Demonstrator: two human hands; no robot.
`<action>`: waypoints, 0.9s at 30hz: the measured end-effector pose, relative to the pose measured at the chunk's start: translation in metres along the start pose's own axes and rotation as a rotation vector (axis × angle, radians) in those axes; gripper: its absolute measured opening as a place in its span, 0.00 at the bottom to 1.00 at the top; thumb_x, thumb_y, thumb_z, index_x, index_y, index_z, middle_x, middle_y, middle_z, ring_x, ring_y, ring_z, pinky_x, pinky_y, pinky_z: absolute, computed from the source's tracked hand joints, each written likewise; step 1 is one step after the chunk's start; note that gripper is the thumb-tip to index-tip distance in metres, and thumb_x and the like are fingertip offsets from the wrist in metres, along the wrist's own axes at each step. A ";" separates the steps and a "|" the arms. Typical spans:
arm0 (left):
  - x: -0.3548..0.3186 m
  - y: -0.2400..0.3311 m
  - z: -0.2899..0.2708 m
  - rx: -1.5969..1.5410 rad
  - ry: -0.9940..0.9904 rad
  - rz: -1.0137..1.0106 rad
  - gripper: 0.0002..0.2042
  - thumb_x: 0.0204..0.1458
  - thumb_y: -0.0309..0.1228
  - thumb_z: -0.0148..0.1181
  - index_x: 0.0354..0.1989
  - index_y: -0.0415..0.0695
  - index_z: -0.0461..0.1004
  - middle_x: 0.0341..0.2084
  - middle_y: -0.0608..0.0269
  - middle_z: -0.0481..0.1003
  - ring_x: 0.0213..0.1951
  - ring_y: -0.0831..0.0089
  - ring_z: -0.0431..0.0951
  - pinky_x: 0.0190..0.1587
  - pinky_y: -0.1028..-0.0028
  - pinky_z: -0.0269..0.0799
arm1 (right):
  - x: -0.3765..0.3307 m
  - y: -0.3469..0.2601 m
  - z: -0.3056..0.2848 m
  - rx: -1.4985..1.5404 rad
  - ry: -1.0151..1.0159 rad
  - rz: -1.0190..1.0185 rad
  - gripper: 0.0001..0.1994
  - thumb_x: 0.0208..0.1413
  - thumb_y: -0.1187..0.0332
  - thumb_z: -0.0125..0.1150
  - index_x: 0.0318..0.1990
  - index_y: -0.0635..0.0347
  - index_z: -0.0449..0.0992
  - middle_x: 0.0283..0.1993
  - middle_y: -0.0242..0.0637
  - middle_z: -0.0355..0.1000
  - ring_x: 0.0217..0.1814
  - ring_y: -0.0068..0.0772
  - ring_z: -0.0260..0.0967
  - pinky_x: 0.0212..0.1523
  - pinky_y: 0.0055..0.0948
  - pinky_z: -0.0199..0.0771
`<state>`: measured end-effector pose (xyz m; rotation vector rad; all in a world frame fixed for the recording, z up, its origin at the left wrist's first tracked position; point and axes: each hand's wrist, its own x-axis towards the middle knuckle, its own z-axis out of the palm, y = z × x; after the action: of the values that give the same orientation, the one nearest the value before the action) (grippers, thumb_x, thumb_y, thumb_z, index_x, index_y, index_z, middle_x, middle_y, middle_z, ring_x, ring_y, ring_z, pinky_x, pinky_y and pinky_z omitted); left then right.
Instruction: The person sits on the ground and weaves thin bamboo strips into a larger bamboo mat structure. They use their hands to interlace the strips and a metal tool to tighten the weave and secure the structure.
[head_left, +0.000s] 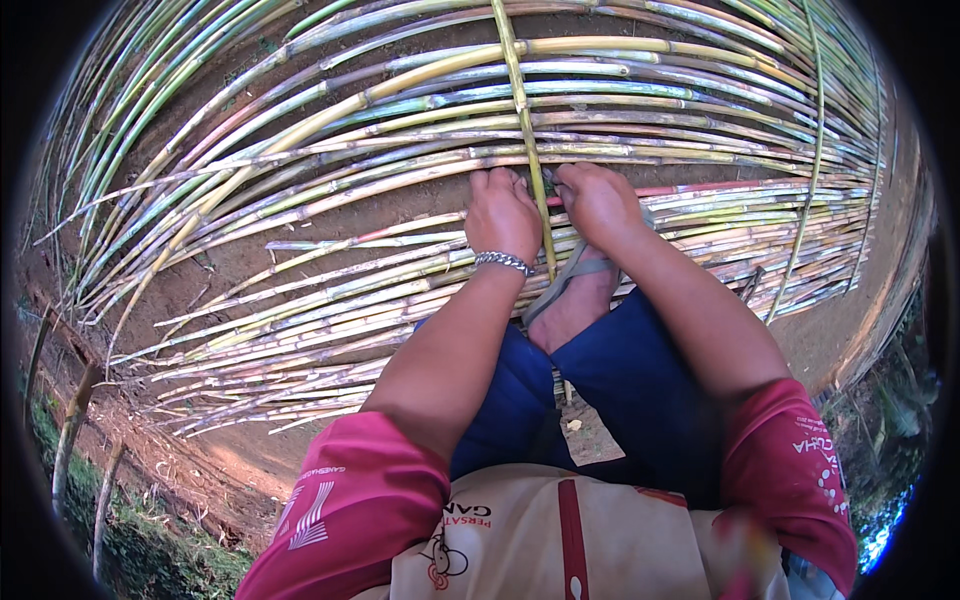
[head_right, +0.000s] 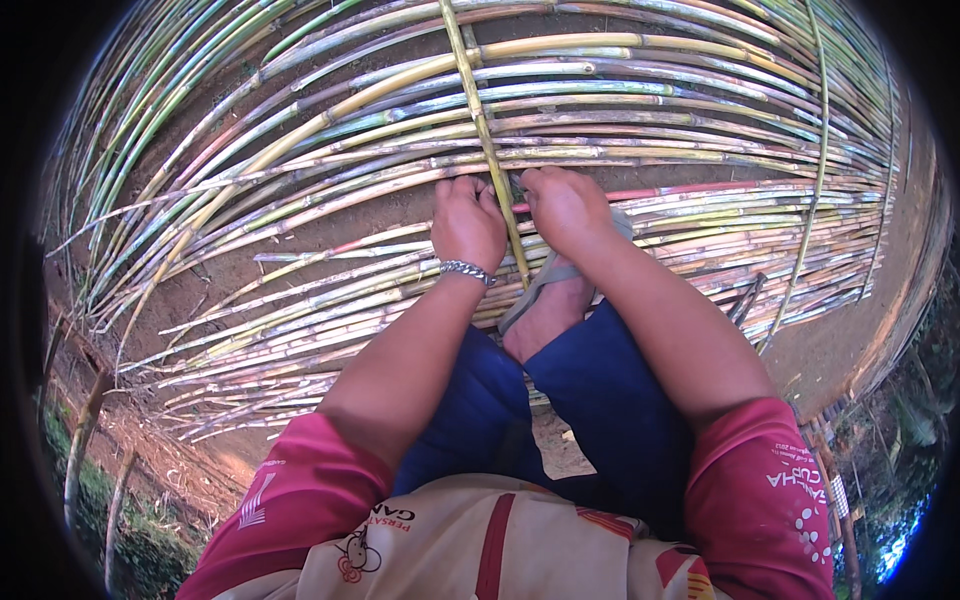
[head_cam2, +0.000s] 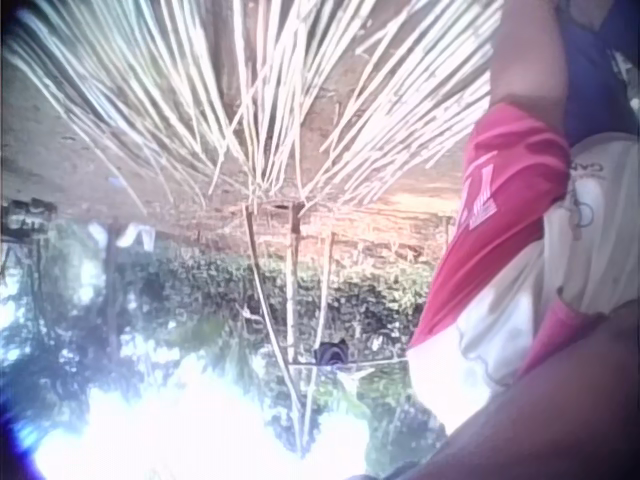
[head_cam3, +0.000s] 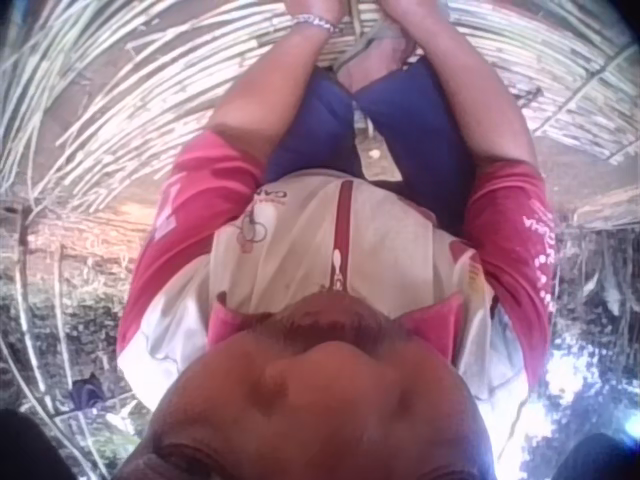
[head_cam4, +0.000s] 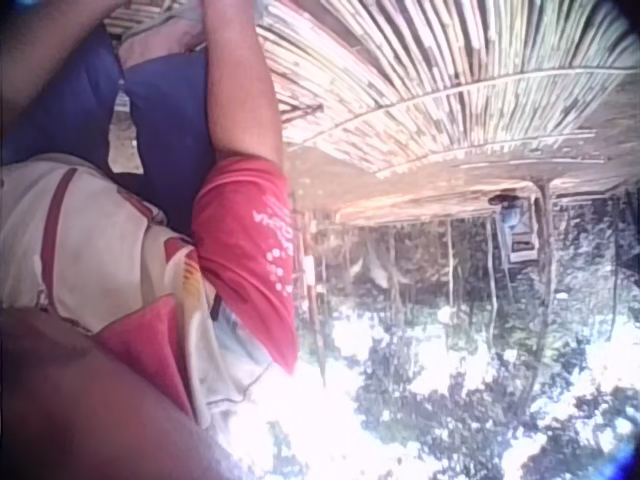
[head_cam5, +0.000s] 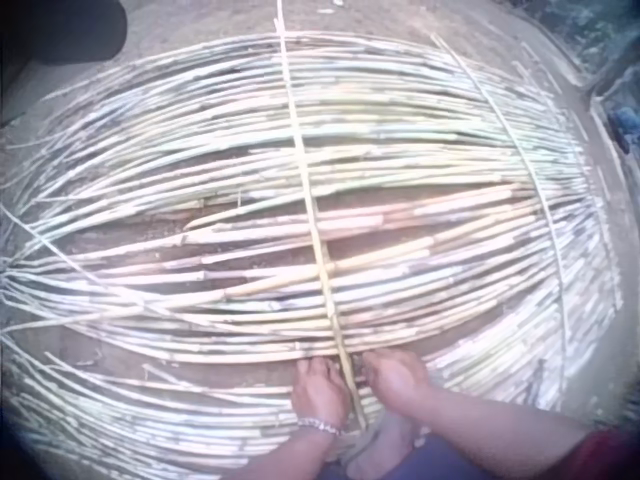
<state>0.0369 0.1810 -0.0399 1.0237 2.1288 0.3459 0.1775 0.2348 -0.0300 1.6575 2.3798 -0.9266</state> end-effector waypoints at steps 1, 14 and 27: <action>0.001 0.000 -0.001 -0.007 -0.003 0.001 0.06 0.58 0.32 0.64 0.37 0.44 0.78 0.41 0.49 0.75 0.41 0.44 0.80 0.44 0.50 0.76 | -0.001 0.000 0.000 0.019 0.026 0.010 0.09 0.58 0.72 0.56 0.40 0.52 0.83 0.37 0.44 0.79 0.41 0.54 0.79 0.44 0.50 0.79; 0.009 -0.002 0.000 -0.191 -0.033 -0.084 0.05 0.54 0.31 0.65 0.33 0.42 0.82 0.31 0.50 0.82 0.36 0.47 0.83 0.42 0.54 0.79 | 0.000 -0.007 0.007 0.031 0.032 0.044 0.13 0.56 0.73 0.58 0.45 0.52 0.86 0.39 0.41 0.78 0.47 0.49 0.78 0.50 0.46 0.79; 0.020 0.013 -0.003 -0.146 -0.075 -0.213 0.08 0.54 0.31 0.64 0.30 0.41 0.85 0.30 0.43 0.83 0.37 0.45 0.84 0.43 0.54 0.80 | -0.006 0.016 -0.011 -0.022 0.021 0.009 0.05 0.58 0.69 0.61 0.38 0.53 0.84 0.38 0.42 0.79 0.40 0.52 0.79 0.43 0.48 0.80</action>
<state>0.0337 0.2048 -0.0410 0.7089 2.0881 0.3473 0.1966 0.2392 -0.0252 1.6773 2.3848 -0.8822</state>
